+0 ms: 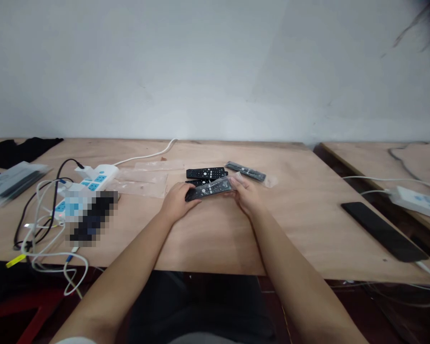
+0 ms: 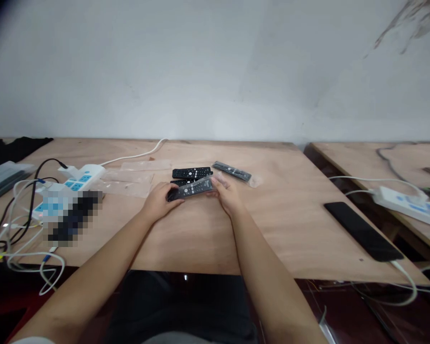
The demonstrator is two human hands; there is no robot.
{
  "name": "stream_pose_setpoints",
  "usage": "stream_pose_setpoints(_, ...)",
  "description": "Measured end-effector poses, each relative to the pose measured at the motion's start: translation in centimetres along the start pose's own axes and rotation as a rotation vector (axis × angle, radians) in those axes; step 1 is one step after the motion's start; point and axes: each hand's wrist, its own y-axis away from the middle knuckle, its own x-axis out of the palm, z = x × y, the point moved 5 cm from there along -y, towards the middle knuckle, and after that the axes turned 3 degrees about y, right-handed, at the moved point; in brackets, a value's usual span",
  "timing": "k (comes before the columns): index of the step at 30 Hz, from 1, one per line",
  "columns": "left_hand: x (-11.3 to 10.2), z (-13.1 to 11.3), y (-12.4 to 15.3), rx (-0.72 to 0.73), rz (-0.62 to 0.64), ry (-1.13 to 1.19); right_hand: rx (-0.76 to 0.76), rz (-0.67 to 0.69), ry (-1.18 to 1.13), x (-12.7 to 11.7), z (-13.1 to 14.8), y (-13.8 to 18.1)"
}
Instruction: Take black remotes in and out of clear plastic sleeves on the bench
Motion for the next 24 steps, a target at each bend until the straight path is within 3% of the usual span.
stream_pose_setpoints(5, -0.2, -0.1, 0.0, 0.012, -0.016, -0.002, 0.092, 0.065, 0.251, 0.7, 0.1, 0.8)
stream_pose_setpoints(12, -0.1, -0.4, -0.1, 0.009, -0.015, 0.024, 0.031, 0.076, 0.414, 0.5, 0.2, 0.6)
stream_pose_setpoints(24, 0.3, 0.1, 0.0, -0.035, 0.005, 0.024, -0.015, -0.162, 0.332, -1.2, 0.1, 0.0)
